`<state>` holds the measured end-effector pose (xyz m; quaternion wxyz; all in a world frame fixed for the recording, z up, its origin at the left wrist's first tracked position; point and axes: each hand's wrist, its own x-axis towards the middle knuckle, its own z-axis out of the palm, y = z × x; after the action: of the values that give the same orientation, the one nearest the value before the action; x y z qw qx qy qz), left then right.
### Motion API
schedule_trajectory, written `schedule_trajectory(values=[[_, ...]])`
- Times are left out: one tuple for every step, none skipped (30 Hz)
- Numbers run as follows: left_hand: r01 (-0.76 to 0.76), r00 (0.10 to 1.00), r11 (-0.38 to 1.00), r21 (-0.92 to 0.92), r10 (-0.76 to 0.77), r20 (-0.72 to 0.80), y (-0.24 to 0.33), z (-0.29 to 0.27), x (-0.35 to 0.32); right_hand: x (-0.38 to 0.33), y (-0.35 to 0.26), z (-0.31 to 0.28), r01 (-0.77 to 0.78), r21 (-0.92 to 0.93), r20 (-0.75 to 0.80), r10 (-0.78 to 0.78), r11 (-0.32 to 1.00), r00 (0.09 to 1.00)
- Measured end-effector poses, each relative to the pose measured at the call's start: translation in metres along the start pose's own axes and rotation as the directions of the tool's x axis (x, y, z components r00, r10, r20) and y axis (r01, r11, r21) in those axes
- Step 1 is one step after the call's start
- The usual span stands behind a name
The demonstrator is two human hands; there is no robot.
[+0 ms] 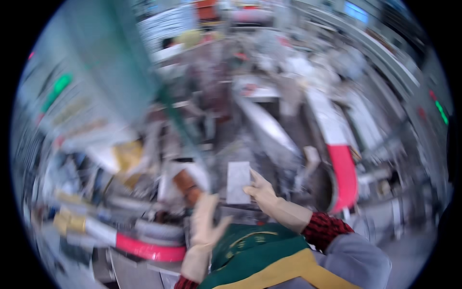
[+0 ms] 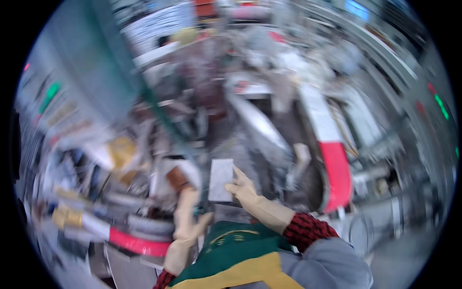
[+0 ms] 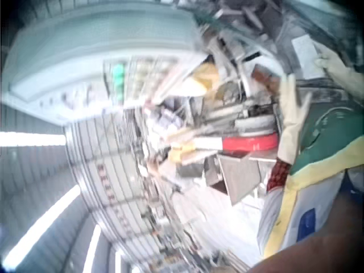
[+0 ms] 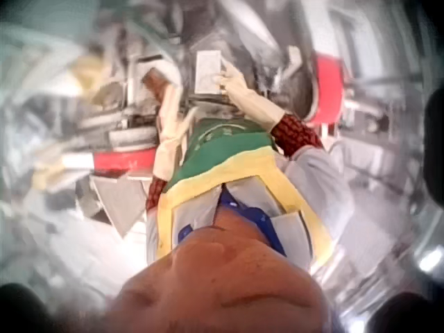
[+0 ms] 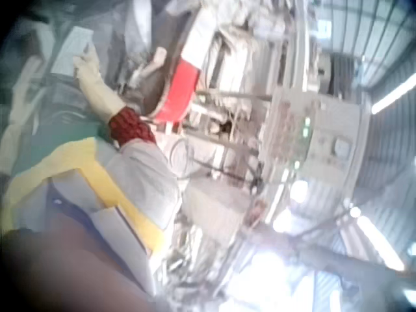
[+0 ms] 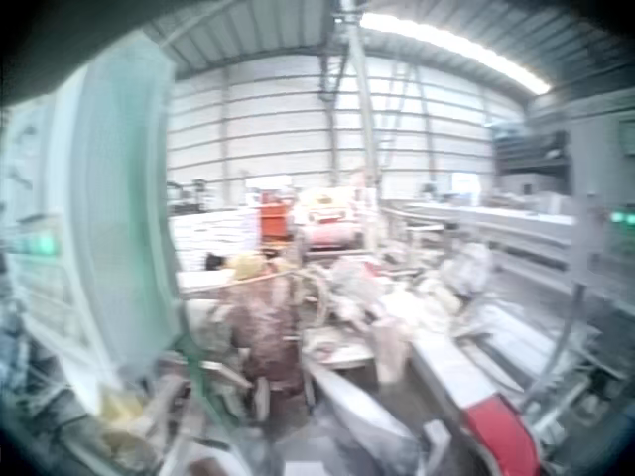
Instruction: The person repeatedly rubs a small stone against a rotating red polishing wheel in a factory setting. The person holds the stone with gloved hands and moves it back and forth across the wheel surface.
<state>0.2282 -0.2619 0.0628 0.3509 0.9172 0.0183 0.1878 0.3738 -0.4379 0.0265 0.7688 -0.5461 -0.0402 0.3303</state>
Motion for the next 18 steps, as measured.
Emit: schedule_trajectory(values=[[0.012, 0.999, 0.999, 0.052, -0.014, 0.042, 0.002, -0.017, 0.005, 0.004, 0.001, -0.035, 0.095, 0.018, -0.118, -0.092, 0.995, 0.989], [0.113, 0.991, 0.990, 0.089, -0.106, -0.083, -0.039, -0.015, -0.013, 0.006, -0.003, -0.069, 0.239, 0.060, -0.225, -0.220, 0.969, 0.949], [0.149, 0.983, 0.966, 0.210, -0.121, -0.140, -0.077, -0.028, -0.026, 0.005, -0.006, -0.100, 0.379, 0.075, -0.340, -0.334, 0.922, 0.879], [0.368, 0.930, 0.876, 0.312, -0.341, -0.140, -0.125, -0.042, -0.051, -0.003, -0.014, -0.136, 0.347, -0.106, -0.527, -0.349, 0.932, 0.775], [0.399, 0.916, 0.827, 0.397, -0.345, -0.203, -0.169, -0.061, -0.074, -0.012, -0.022, -0.175, 0.259, -0.263, -0.682, -0.368, 0.930, 0.632], [0.551, 0.834, 0.675, 0.491, -0.460, -0.304, -0.204, -0.089, -0.128, -0.004, -0.024, -0.198, 0.478, -0.155, -0.678, -0.445, 0.865, 0.586], [0.643, 0.759, 0.520, 0.562, -0.526, -0.382, -0.226, -0.101, -0.141, -0.009, -0.024, -0.232, 0.679, -0.061, -0.715, -0.507, 0.732, 0.482], [0.714, 0.662, 0.470, 0.518, -0.694, -0.283, -0.187, -0.099, -0.128, -0.017, -0.018, -0.273, 0.620, -0.153, -0.807, -0.459, 0.769, 0.371], [0.781, 0.523, 0.389, 0.488, -0.835, -0.172, -0.142, -0.105, -0.114, -0.025, -0.020, -0.304, 0.537, -0.223, -0.876, -0.409, 0.813, 0.255], [0.712, 0.584, 0.349, 0.609, -0.776, -0.238, -0.157, -0.103, -0.134, -0.027, -0.033, -0.318, 0.405, -0.165, -0.920, -0.288, 0.899, 0.265], [0.637, 0.645, 0.291, 0.714, -0.708, -0.287, -0.194, -0.097, -0.168, -0.027, -0.046, -0.330, 0.264, -0.100, -0.952, -0.170, 0.959, 0.254], [0.551, 0.712, 0.224, 0.804, -0.629, -0.313, -0.229, -0.091, -0.190, -0.024, -0.047, -0.347, 0.346, -0.085, -0.954, -0.176, 0.934, 0.242], [0.615, 0.669, 0.229, 0.755, -0.658, -0.345, -0.250, -0.089, -0.195, -0.020, -0.046, -0.363, 0.426, -0.070, -0.957, -0.182, 0.902, 0.228], [0.683, 0.611, 0.216, 0.697, -0.693, -0.383, -0.266, -0.090, -0.202, -0.012, -0.049, -0.371, 0.408, -0.059, -0.959, -0.165, 0.911, 0.230], [0.743, 0.557, 0.211, 0.635, -0.720, -0.413, -0.283, -0.091, -0.205, -0.008, -0.049, -0.390, 0.382, -0.086, -0.965, -0.173, 0.920, 0.199], [0.744, 0.535, 0.214, 0.632, -0.758, -0.373, -0.300, -0.098, -0.208, -0.001, -0.044, -0.417, 0.358, -0.108, -0.970, -0.178, 0.928, 0.168], [0.751, 0.534, 0.226, 0.620, -0.761, -0.370, -0.299, -0.094, -0.208, 0.012, -0.039, -0.431, 0.328, -0.129, -0.972, -0.185, 0.936, 0.146], [0.772, 0.504, 0.199, 0.604, -0.771, -0.390, -0.290, -0.099, -0.226, 0.030, -0.040, -0.414, 0.317, -0.102, -0.976, -0.157, 0.943, 0.154]])
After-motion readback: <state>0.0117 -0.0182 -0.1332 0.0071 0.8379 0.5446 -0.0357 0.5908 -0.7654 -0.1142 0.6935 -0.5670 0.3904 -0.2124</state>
